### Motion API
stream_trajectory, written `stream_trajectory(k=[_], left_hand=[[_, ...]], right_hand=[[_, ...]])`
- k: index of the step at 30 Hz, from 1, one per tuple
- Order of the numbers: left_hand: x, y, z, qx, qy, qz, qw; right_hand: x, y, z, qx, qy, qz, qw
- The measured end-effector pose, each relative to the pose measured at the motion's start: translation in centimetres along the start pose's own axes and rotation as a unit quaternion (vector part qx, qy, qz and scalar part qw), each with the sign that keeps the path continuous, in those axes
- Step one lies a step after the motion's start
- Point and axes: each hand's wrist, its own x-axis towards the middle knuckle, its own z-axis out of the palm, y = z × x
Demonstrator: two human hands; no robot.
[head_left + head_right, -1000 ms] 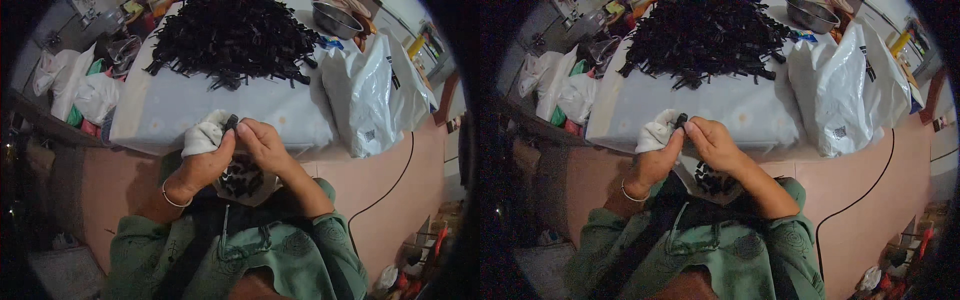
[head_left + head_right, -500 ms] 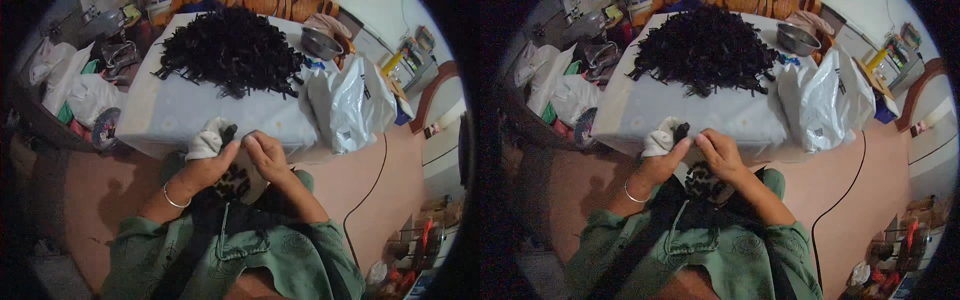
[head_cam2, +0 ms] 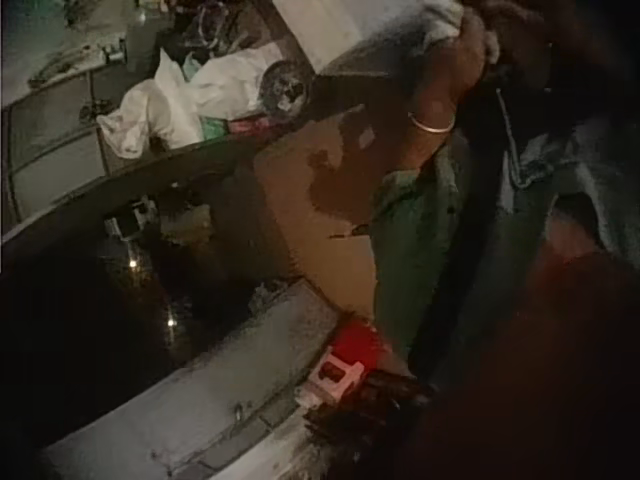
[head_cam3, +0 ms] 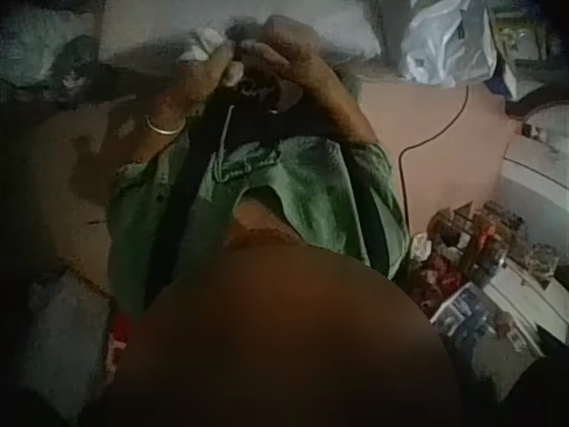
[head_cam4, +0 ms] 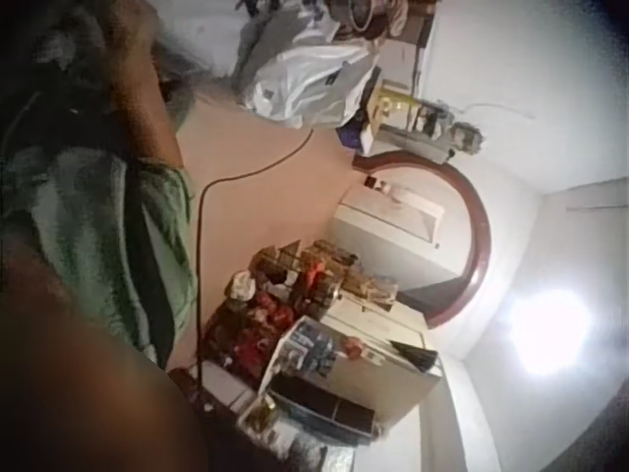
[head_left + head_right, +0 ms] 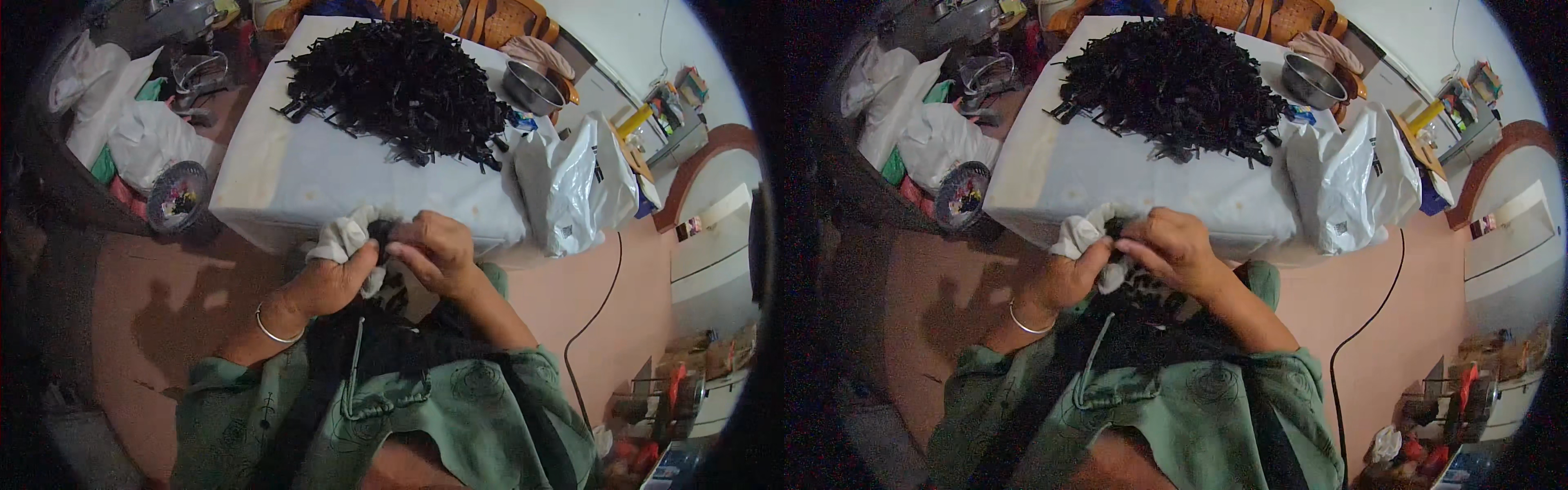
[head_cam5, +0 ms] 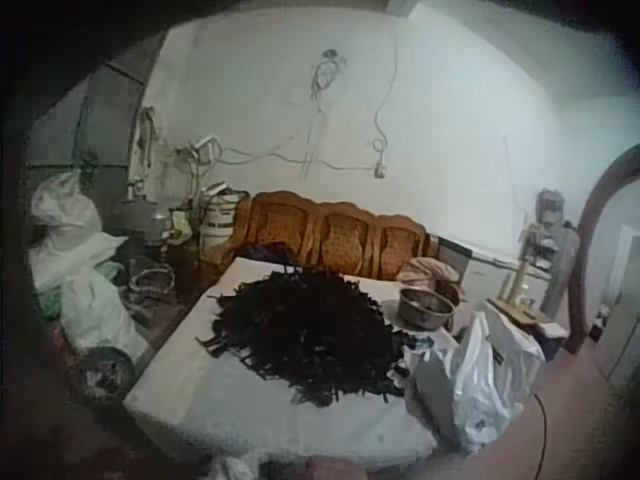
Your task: Cleaning small black components with a cloth and placing them into a bowl.
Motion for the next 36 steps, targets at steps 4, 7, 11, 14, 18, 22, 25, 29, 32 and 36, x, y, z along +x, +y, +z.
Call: stream_trajectory(k=[4,7,11,14,18,22,25,29,32,36], left_hand=[[0.3,1.3,-1.6,-0.192,-0.125,-0.196,0.953],[-0.8,-2.0,-0.3,-0.074,0.013,-0.079,0.994],[-1.3,-4.8,0.9,-0.016,0.095,0.019,0.995],[-0.9,-4.1,1.5,0.058,0.068,0.049,0.995],[-0.4,-5.0,3.1,0.106,0.063,0.064,0.99],[0.8,-5.7,4.4,0.14,0.006,0.146,0.979],[1.0,-6.2,6.0,0.179,-0.03,0.074,0.981],[0.3,-7.8,7.4,0.108,-0.052,0.002,0.993],[1.2,-7.0,7.7,0.047,-0.028,0.035,0.998],[2.6,-5.9,7.8,0.106,-0.039,0.044,0.993]], right_hand=[[0.4,-1.5,1.8,0.095,0.015,0.266,0.959],[0.2,-1.3,2.6,0.125,0.016,0.274,0.953],[-1.1,-0.8,2.4,0.14,-0.077,0.316,0.935],[-0.9,-0.8,1.6,0.121,-0.127,0.321,0.931],[-1.3,-0.5,1.1,0.143,-0.111,0.322,0.929],[-4.3,1.5,1.3,0.177,-0.083,0.329,0.924],[-6.8,2.5,2.0,0.178,-0.034,0.378,0.908],[-7.5,2.6,-0.2,0.232,-0.055,0.387,0.891],[-7.1,2.8,-1.2,0.205,-0.083,0.344,0.912],[-7.5,3.7,0.3,0.163,-0.029,0.347,0.923]])
